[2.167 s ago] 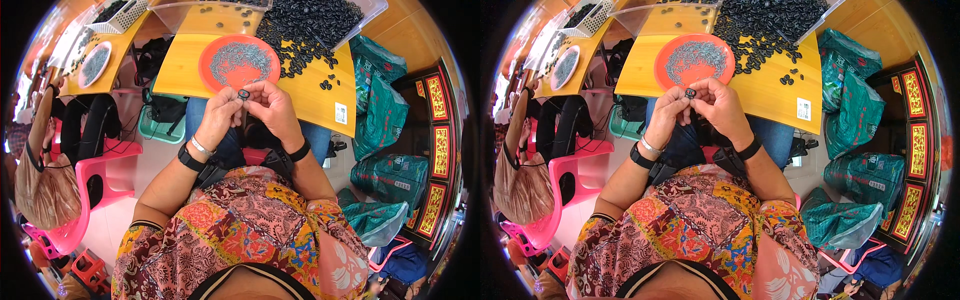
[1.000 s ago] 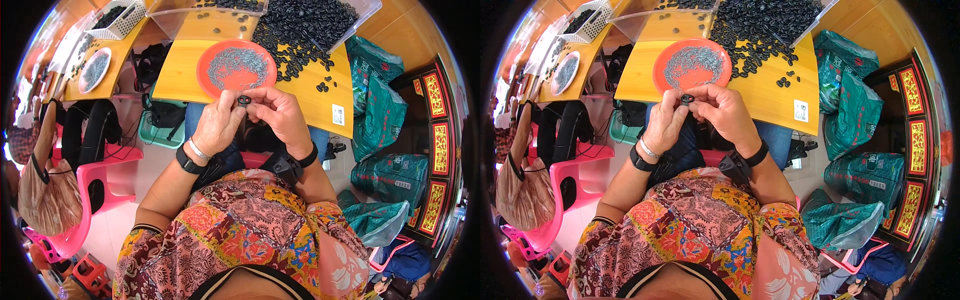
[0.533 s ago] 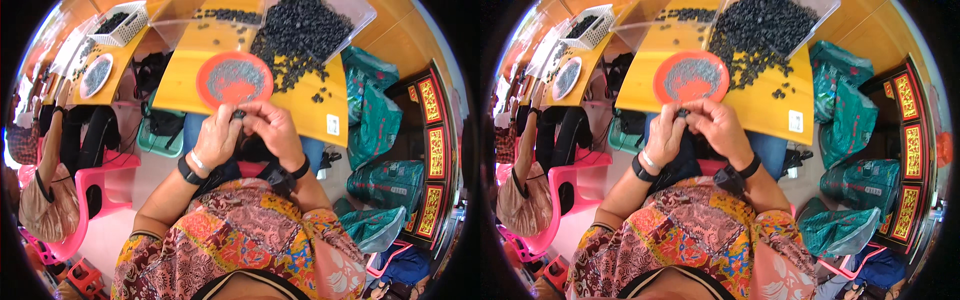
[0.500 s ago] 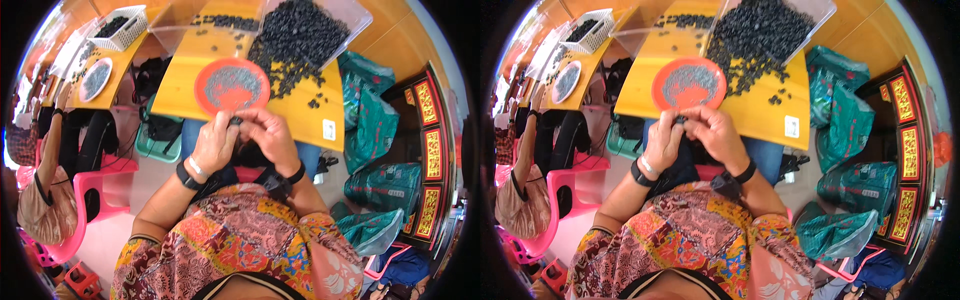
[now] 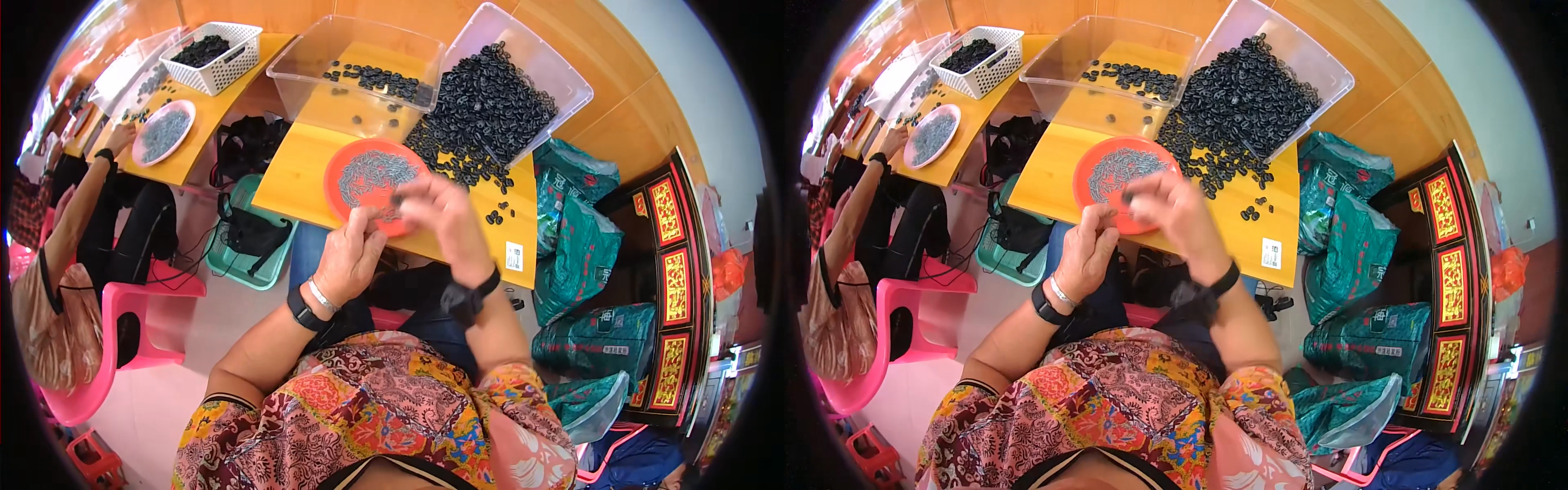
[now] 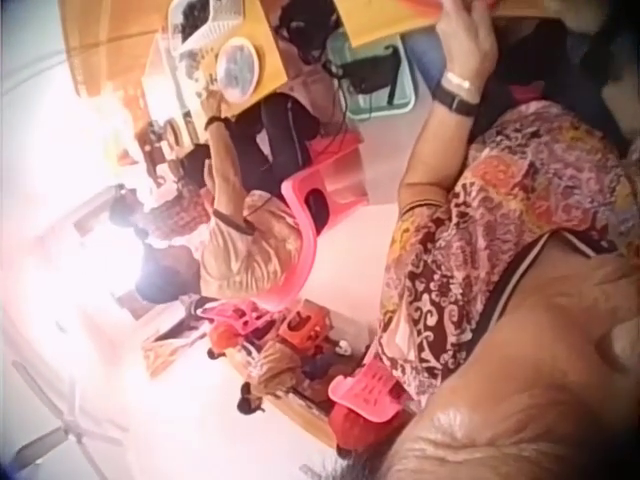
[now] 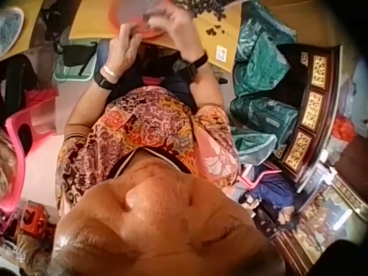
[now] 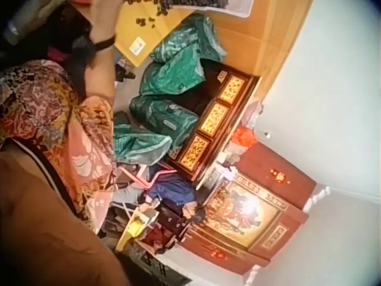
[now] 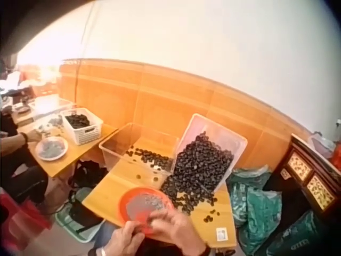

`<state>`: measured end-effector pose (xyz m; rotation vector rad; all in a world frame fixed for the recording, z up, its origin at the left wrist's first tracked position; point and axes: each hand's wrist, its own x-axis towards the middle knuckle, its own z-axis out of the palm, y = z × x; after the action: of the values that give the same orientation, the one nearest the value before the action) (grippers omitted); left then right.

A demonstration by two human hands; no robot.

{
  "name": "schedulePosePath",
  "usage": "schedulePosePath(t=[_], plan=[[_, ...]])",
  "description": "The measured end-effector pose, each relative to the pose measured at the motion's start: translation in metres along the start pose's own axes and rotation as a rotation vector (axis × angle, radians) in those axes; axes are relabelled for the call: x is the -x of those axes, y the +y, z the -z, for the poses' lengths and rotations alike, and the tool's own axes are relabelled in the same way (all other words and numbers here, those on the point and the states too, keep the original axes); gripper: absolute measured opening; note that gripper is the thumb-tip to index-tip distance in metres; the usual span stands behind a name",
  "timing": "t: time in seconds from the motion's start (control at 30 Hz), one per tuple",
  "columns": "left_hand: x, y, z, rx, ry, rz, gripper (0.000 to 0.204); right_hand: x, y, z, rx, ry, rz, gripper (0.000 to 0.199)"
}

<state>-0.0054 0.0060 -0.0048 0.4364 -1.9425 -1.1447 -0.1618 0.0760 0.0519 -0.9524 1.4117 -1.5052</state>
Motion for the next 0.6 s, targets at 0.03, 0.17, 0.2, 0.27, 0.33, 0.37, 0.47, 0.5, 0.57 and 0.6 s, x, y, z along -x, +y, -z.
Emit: schedulePosePath(t=[0.03,0.17,0.2,0.27,0.33,0.37,0.47,0.5,0.57,0.6], plan=[[-0.002,0.001,0.002,0.005,0.003,0.007,0.019,-0.017,-0.012,0.007,0.074,0.014,0.094,0.021],[-0.010,-0.005,0.003,-0.016,-0.022,0.002,0.019,-0.108,-0.058,0.046,0.258,0.140,0.368,0.037],[-0.012,-0.007,0.001,-0.011,-0.028,0.004,0.019,-0.120,-0.068,0.056,0.355,0.197,0.371,0.039],[-0.013,-0.008,0.003,0.009,-0.021,0.025,0.018,-0.124,-0.080,0.058,0.370,0.225,0.413,0.032],[-0.011,-0.009,0.007,-0.006,-0.004,0.025,0.016,-0.113,-0.079,0.059,0.388,0.219,0.365,0.029],[-0.011,-0.010,0.008,-0.010,0.001,0.025,0.015,-0.105,-0.077,0.062,0.404,0.219,0.327,0.025],[-0.010,-0.009,0.006,-0.007,-0.011,0.015,0.014,-0.078,-0.049,0.088,0.532,0.215,0.183,0.019],[-0.010,-0.008,0.004,0.000,-0.018,0.017,0.014,-0.068,-0.037,0.102,0.559,0.199,0.130,0.018],[-0.009,-0.007,0.003,-0.005,-0.078,0.057,0.013,-0.051,-0.010,0.123,0.614,0.180,0.042,0.017],[-0.007,-0.007,0.002,0.000,-0.080,0.059,0.013,-0.042,0.003,0.130,0.656,0.159,0.031,0.016]])
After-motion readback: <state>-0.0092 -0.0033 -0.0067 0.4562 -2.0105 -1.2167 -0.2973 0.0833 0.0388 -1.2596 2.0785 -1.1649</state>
